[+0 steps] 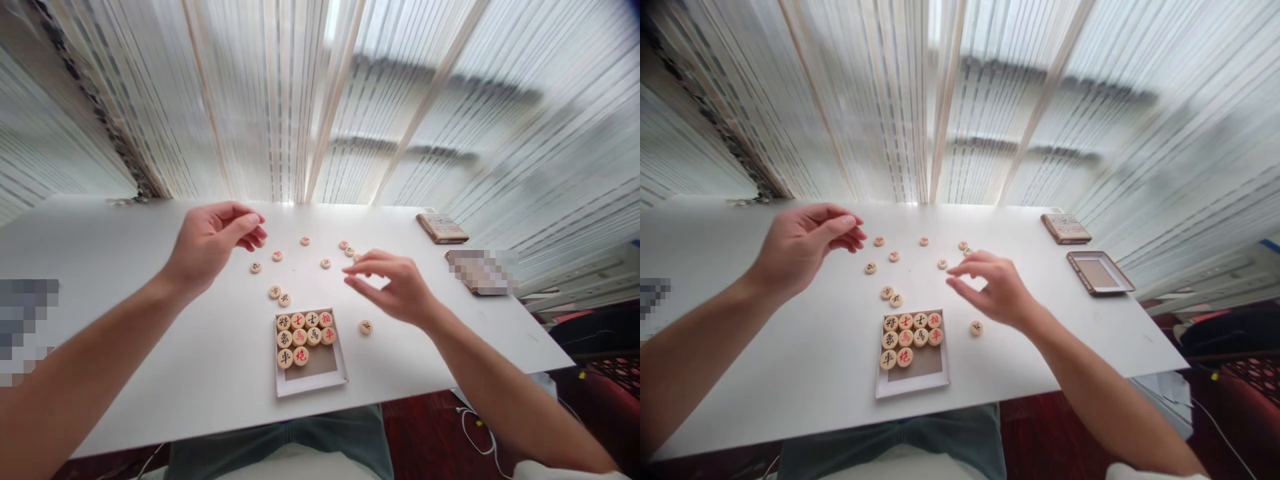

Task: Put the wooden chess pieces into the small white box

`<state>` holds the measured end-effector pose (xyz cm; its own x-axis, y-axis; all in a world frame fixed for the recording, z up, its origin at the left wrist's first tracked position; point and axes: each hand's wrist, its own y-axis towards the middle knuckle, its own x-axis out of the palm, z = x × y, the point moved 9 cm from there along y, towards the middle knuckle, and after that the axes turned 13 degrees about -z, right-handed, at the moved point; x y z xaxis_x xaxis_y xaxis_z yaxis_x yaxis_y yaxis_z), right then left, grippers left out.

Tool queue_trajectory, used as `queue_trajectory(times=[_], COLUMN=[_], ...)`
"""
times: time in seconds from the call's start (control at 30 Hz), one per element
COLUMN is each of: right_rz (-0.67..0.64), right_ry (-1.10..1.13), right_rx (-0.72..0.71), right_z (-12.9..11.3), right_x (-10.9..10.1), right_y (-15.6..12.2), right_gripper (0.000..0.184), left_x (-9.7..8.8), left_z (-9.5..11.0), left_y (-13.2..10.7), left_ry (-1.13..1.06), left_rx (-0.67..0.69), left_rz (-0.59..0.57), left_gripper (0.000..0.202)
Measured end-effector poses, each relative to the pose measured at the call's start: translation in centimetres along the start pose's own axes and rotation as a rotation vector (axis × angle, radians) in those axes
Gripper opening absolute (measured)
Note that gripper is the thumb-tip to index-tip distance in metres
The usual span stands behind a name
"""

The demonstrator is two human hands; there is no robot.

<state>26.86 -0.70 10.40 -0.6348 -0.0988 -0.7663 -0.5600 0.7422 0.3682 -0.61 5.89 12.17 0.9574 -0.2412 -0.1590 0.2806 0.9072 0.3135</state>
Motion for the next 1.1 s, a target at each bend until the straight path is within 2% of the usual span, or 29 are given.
queue_trajectory(times=[0.1,0.2,0.27,0.4,0.47,0.57,0.7,0.8,1.0,1.1], right_rz=[0.151,0.217,0.203,0.031,-0.078,-0.149,-0.086,-0.031,-0.028,-0.038], right_ry=[0.165,0.167,0.169,0.159,0.078,0.009,0.015,0.015,0.009,0.002], right_rx=[0.303,0.369,0.388,0.386,0.358,0.359,0.437,0.489,0.473,0.483], right_z=[6.4,9.8,10.8,10.6,9.9,9.7,10.6,11.5,12.5,12.8], right_x=[-3.4,-4.8,-4.2,-0.3,1.6,3.0,2.4,1.5,0.7,0.5], right_y=[2.7,5.3,6.6,7.8,7.9,7.4,6.6,6.3,6.2,6.2], right_gripper=[0.027,0.029,0.029,0.023,0.022,0.022,0.019,0.017,0.018,0.018], left_x=[-1.2,-0.7,0.0,1.8,2.4,3.3,4.1,4.2,4.0,4.0], left_z=[0.2,-1.2,-3.0,-5.3,-6.2,-6.6,-6.1,-5.8,-6.6,-6.6], left_y=[2.2,3.0,2.7,0.5,-0.4,-0.9,-1.1,-1.3,-1.2,-1.1], left_ry=[0.043,0.123,0.203,0.528,0.574,0.609,0.645,0.653,0.67,0.664], left_rx=[0.094,0.122,0.12,0.232,0.26,0.306,0.395,0.403,0.187,0.162], left_rz=[0.106,0.114,0.117,0.122,0.101,0.064,0.028,0.037,0.027,0.036], left_gripper=[0.015,0.018,0.016,0.024,0.029,0.033,0.031,0.033,0.039,0.04])
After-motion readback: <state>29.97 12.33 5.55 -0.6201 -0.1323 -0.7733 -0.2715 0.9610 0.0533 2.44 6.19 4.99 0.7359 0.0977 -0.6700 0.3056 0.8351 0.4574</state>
